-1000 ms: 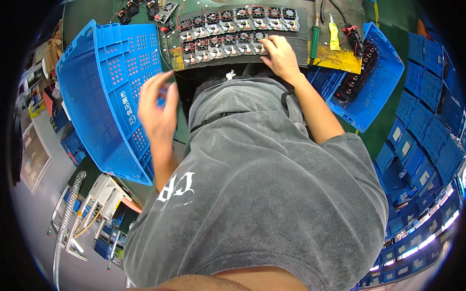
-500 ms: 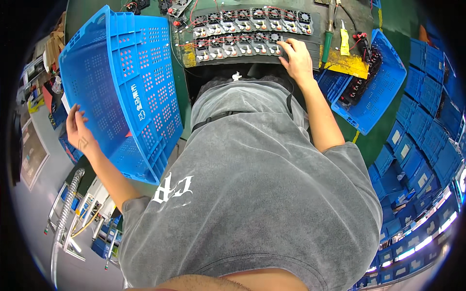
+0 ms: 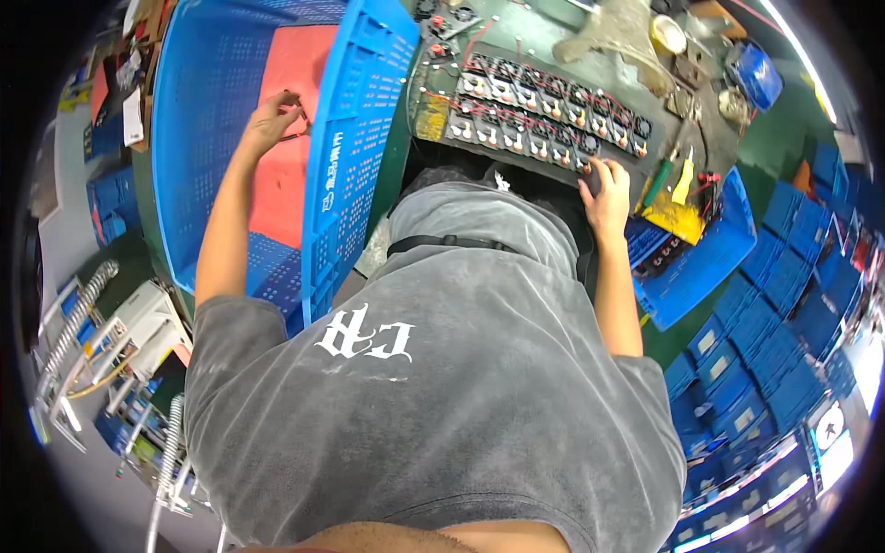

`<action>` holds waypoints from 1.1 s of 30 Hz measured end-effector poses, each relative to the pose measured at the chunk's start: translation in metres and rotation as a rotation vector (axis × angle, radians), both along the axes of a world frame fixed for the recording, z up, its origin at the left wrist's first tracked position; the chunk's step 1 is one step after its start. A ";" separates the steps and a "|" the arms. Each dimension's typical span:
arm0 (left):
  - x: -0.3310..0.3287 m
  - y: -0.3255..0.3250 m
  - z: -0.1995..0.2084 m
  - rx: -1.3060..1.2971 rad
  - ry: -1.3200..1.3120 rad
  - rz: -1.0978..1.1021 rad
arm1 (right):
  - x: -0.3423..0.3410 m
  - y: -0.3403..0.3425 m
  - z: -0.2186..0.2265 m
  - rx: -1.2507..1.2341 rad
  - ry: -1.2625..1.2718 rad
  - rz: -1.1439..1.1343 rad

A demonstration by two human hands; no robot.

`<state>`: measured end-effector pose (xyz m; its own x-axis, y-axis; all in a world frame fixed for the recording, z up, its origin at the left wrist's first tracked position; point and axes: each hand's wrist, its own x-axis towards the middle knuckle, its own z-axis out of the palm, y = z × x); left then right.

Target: The recorder is assembling electronic components by placing them into a designated assembly frame.

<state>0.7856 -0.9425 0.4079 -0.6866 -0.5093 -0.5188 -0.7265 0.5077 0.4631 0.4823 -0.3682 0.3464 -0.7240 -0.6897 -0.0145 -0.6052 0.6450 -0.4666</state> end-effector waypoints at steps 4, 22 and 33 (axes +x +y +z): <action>-0.037 0.033 -0.044 -0.052 0.206 -0.030 | 0.014 0.005 0.009 0.058 0.006 -0.043; -0.008 0.049 -0.056 0.527 0.078 0.030 | 0.028 -0.045 0.045 0.014 -0.064 -0.036; 0.003 0.063 0.196 0.308 0.374 0.172 | 0.018 -0.112 0.137 -0.431 -0.154 0.310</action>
<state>0.7885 -0.8798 0.6043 -0.7735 -0.4937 -0.3974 -0.5435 0.1940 0.8167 0.5001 -0.4798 0.4832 -0.4981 -0.8371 0.2261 -0.6399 0.1789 -0.7473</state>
